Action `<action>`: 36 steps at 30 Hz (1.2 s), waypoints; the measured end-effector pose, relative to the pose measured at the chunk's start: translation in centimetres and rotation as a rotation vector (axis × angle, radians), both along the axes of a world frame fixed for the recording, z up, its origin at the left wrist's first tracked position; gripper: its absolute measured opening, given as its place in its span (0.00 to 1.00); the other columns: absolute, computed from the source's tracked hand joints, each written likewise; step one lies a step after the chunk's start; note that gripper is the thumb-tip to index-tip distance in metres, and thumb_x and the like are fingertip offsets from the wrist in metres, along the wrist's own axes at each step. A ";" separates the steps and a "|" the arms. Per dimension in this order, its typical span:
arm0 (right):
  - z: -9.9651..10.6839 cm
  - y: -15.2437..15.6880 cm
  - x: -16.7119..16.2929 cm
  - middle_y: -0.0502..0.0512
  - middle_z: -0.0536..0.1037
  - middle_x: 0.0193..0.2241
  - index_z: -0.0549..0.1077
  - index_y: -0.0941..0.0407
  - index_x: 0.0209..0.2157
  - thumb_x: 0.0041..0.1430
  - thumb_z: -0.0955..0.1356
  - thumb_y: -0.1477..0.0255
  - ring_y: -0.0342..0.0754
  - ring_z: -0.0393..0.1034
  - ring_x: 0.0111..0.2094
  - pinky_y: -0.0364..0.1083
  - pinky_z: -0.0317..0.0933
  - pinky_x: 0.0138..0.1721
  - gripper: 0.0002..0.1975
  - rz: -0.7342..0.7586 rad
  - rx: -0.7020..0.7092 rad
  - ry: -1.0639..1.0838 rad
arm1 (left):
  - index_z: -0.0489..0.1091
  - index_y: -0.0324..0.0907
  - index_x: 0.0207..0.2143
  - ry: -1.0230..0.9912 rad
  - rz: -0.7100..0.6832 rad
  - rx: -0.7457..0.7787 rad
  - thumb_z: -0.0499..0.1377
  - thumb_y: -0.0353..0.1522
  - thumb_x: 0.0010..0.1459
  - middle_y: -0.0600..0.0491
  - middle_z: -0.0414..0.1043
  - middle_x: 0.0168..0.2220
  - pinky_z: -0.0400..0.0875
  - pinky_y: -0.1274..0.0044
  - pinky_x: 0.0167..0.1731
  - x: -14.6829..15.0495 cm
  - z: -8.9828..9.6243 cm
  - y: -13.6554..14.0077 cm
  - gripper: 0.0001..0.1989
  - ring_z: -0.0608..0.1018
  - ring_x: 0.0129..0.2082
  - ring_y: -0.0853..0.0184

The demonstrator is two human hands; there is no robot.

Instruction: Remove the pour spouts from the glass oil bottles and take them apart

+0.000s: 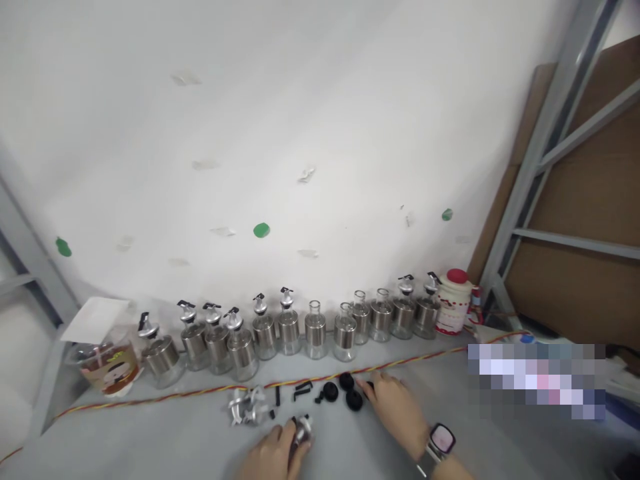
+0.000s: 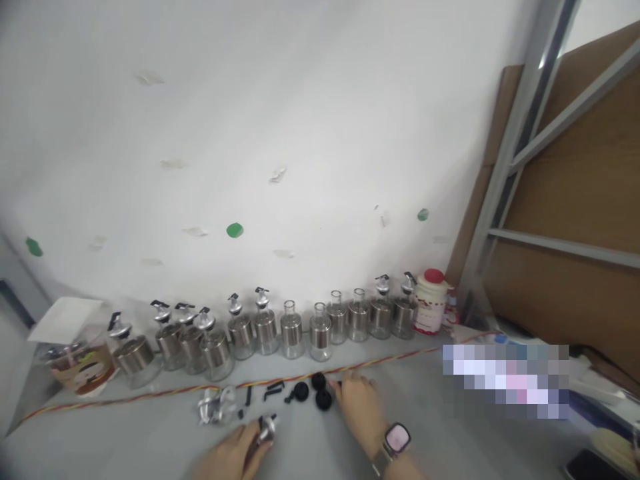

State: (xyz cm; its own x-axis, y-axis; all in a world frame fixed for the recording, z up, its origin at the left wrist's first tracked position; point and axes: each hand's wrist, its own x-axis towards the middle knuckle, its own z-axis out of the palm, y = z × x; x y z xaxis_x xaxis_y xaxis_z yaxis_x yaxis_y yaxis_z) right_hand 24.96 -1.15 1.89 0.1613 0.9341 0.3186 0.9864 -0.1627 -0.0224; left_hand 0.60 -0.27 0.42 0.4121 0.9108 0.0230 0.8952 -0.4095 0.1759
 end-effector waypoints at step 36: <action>10.6 9.2 -14.5 0.59 0.72 0.31 0.68 0.62 0.37 0.57 0.65 0.74 0.52 0.66 0.35 0.51 0.62 0.37 0.07 0.320 0.406 0.139 | 0.60 0.43 0.26 -0.581 -0.031 0.674 0.50 0.38 0.58 0.58 0.63 0.19 0.65 0.81 0.20 -1.8 -1.0 2.0 0.10 0.70 0.16 0.71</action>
